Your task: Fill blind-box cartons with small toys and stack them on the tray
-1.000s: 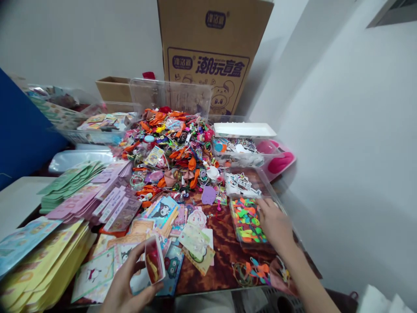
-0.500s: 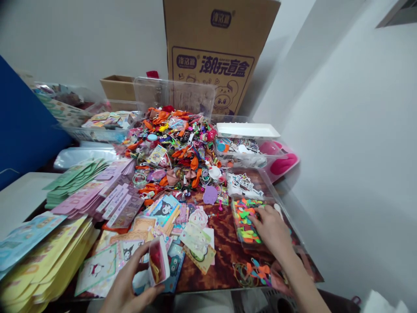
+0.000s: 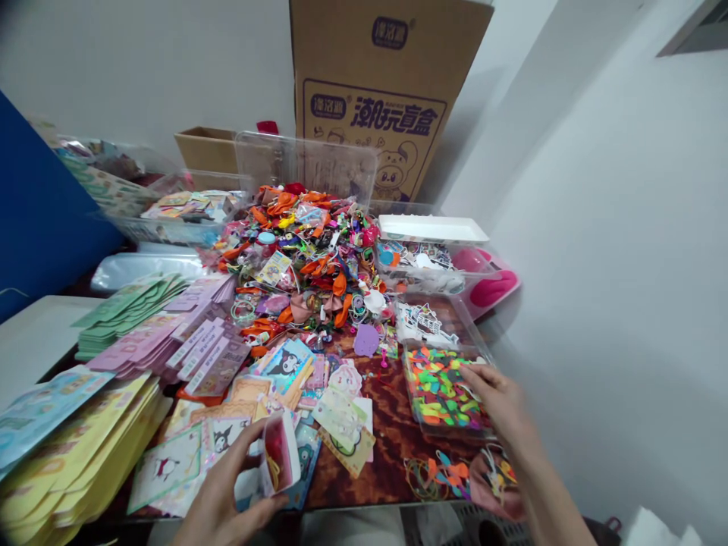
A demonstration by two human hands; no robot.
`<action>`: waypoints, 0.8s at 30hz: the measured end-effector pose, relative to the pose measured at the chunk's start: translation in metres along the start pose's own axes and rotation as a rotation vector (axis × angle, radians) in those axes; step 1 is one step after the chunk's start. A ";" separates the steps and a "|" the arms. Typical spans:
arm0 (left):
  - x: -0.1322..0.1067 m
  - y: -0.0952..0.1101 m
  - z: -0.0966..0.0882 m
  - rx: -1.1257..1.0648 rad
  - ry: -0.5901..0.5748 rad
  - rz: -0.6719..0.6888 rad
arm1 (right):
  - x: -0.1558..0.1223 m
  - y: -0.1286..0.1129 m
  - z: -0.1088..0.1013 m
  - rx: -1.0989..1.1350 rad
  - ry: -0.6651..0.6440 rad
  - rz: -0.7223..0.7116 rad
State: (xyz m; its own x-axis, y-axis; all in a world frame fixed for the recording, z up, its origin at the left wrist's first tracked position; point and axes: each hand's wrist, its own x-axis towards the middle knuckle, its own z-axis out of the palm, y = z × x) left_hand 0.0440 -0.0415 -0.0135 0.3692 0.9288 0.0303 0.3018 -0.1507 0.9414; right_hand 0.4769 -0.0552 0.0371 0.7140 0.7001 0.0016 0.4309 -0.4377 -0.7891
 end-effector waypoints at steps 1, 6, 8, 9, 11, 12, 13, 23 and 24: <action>-0.001 -0.001 0.001 -0.002 0.012 -0.003 | -0.002 -0.001 0.001 0.045 -0.001 0.038; -0.003 -0.007 -0.001 0.036 0.004 -0.005 | -0.005 0.000 0.005 0.232 -0.023 0.202; -0.003 -0.008 -0.004 0.055 -0.048 -0.002 | -0.003 0.001 0.004 0.276 -0.009 0.239; -0.002 -0.007 -0.005 0.061 -0.076 0.000 | -0.002 0.002 0.004 0.290 0.004 0.253; -0.001 -0.005 -0.007 0.066 -0.107 0.007 | -0.001 0.001 0.001 0.319 0.021 0.280; -0.001 -0.003 -0.007 0.065 -0.112 0.012 | -0.001 0.000 -0.001 0.341 0.018 0.296; 0.000 -0.001 -0.007 0.064 -0.112 0.014 | -0.002 -0.001 -0.003 0.367 0.008 0.312; 0.007 0.009 -0.004 0.123 -0.118 -0.015 | -0.014 -0.024 -0.001 0.414 -0.025 0.341; 0.007 0.010 -0.003 0.136 -0.115 -0.019 | -0.013 -0.025 0.000 0.394 -0.015 0.328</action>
State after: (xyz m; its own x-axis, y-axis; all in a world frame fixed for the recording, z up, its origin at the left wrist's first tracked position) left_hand 0.0465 -0.0352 -0.0031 0.4585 0.8881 -0.0332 0.4227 -0.1850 0.8872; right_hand 0.4563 -0.0532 0.0570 0.7673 0.5711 -0.2917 -0.0573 -0.3920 -0.9182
